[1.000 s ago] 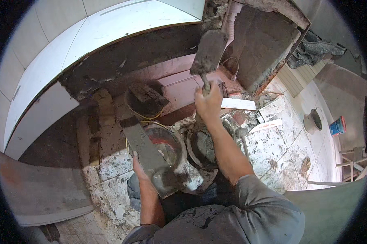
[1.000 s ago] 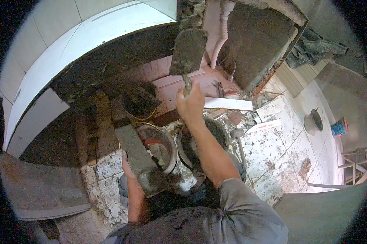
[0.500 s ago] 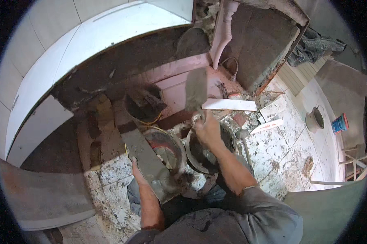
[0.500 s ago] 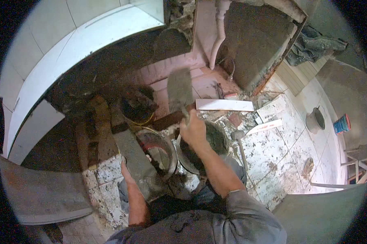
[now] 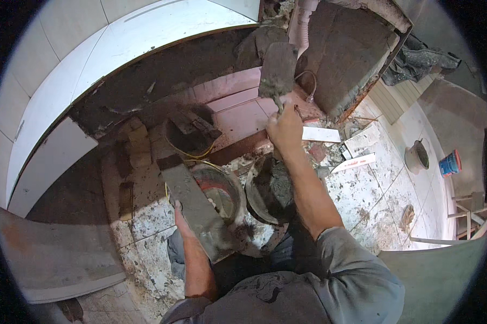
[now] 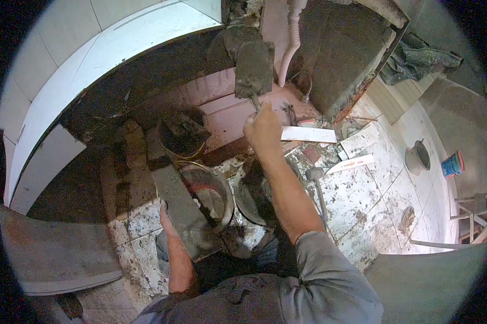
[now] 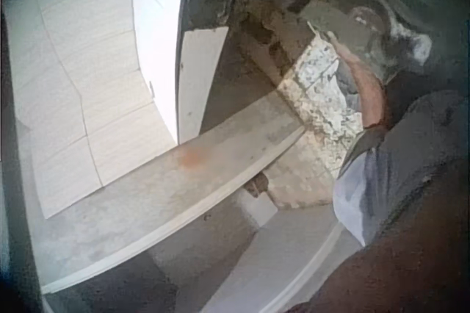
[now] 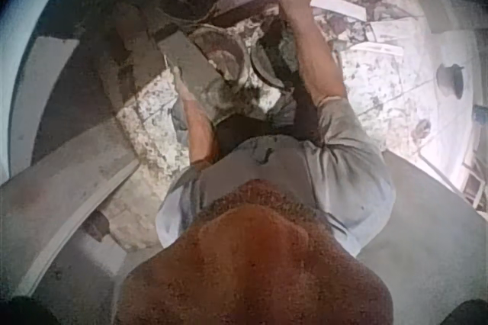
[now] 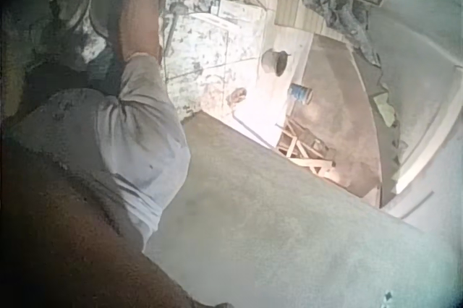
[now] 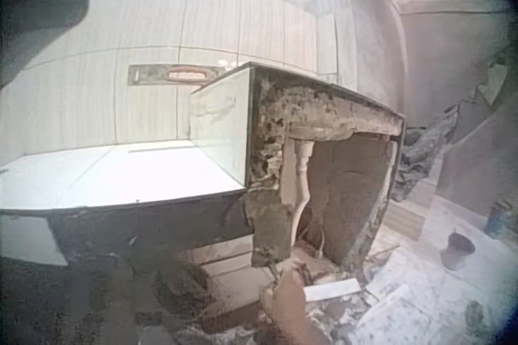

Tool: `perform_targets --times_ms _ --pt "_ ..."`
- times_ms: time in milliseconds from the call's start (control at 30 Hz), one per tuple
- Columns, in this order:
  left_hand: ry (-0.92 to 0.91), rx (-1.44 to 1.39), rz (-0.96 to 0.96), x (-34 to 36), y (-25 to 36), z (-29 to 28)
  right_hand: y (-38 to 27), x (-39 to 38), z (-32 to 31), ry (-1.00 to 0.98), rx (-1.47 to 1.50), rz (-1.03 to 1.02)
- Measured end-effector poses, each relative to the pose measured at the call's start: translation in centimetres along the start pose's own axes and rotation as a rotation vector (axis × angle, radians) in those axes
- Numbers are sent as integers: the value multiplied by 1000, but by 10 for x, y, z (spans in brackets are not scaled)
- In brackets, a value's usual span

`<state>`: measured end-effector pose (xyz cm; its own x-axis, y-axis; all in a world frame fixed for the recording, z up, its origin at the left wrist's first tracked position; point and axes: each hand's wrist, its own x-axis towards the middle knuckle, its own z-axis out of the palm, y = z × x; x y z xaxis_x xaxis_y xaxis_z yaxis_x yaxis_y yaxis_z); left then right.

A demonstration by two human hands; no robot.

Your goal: Installing white tiles onto a structure using mortar and tools like a trowel and mallet.

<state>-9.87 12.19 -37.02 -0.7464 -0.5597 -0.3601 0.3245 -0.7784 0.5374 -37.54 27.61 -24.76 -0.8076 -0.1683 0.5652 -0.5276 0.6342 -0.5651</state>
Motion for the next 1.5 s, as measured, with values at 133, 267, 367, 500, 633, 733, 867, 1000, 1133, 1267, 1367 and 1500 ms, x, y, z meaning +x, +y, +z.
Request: perform_targets --times_ms 133,267,367,500,633,733,867,1000,1133,1267,1367,1500 --pt "8 -79 -45 2 -4 3 7 -33 -8 -85 -14 10" --pt "-22 -145 -106 4 -9 -5 -16 -36 -9 -14 155 22" --pt "-52 -161 -116 7 -8 -8 -51 -27 3 -21 249 27" --pt "-71 -155 -94 2 -2 -2 -104 -42 35 -108 312 -38" --pt "64 -167 -106 -8 7 6 -126 -70 61 -172 313 -98" --pt "17 -148 -105 -8 15 2 -116 -87 59 -260 249 -158" --pt "-16 -191 -28 7 12 -8 -93 -105 30 -444 42 -189" --pt "-95 -312 1 11 1 -21 -117 -99 14 -333 63 -399" --pt "-248 -334 -48 11 2 -28 -159 -59 12 -253 -30 -647" --pt "-254 -268 -30 13 2 -27 -167 -35 15 -134 -237 -814" --pt "-66 -272 -26 16 1 -27 -130 -23 6 -136 -408 -759" --pt "-94 -187 -47 18 -2 -32 -59 -3 -15 -89 -386 -654"
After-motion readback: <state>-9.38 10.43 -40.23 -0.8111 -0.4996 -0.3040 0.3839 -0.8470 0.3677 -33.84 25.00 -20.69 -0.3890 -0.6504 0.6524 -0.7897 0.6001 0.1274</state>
